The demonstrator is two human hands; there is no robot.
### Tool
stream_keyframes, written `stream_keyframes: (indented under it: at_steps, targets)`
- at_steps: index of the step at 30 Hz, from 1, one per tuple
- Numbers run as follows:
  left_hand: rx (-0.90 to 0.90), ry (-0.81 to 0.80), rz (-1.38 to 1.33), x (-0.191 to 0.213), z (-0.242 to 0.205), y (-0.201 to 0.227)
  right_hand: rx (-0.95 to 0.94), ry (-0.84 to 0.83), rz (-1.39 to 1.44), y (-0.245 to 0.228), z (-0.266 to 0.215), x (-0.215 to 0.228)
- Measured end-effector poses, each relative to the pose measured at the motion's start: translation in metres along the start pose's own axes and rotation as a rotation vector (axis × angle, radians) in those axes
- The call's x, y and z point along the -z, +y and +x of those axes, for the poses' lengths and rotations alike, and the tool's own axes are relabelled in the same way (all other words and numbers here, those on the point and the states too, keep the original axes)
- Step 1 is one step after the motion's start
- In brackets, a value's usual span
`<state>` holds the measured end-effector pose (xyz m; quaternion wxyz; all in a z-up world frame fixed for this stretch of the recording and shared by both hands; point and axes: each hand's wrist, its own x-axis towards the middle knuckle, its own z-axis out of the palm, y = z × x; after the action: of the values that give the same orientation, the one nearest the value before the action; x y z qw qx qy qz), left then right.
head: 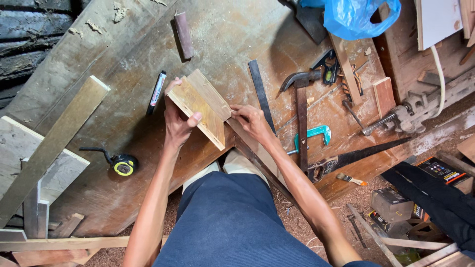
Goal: The person assembles a small wooden box by fitting a cut piece of wood into a frame. They use a clamp to secure the wood to the workbench and a hand saw to trim the piece to size. The person then fits the trimmed piece into the box frame.
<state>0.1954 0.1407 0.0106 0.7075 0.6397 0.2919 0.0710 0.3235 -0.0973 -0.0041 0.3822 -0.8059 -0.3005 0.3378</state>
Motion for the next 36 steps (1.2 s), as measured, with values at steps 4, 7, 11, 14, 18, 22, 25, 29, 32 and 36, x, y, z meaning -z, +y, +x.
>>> stream_keyframes:
  at_steps: [4,7,11,14,18,22,25,29,32,36]
  targets:
    - [0.017,0.01,0.031,0.0,0.0,-0.001,-0.001,-0.011,0.016,-0.002,0.003,0.0]
    - [0.009,0.028,0.033,-0.004,-0.002,0.001,-0.054,-0.028,0.051,-0.006,-0.001,0.002]
    - [0.0,0.04,0.024,-0.006,0.001,0.005,-0.093,-0.049,0.098,-0.012,0.006,0.006]
    - [0.013,0.04,0.036,-0.005,-0.003,0.008,-0.069,-0.061,0.075,-0.016,0.008,0.007]
    - [0.013,0.033,0.069,-0.006,-0.004,0.01,-0.101,-0.083,0.093,-0.017,0.006,0.01]
    - [0.056,0.026,0.053,-0.005,0.002,0.011,-0.087,-0.084,0.07,-0.013,0.01,0.007]
    - [0.047,0.024,0.059,-0.005,-0.002,0.011,-0.099,-0.087,0.048,-0.011,0.007,0.003]
    - [0.072,0.025,0.023,-0.008,-0.002,0.011,-0.078,-0.083,0.014,-0.009,0.003,0.004]
    - [0.095,0.024,0.009,-0.007,0.001,0.013,-0.115,-0.085,0.063,-0.009,0.006,0.004]
    - [0.094,0.023,0.033,-0.006,0.001,0.014,-0.098,-0.099,0.094,-0.01,0.008,0.003]
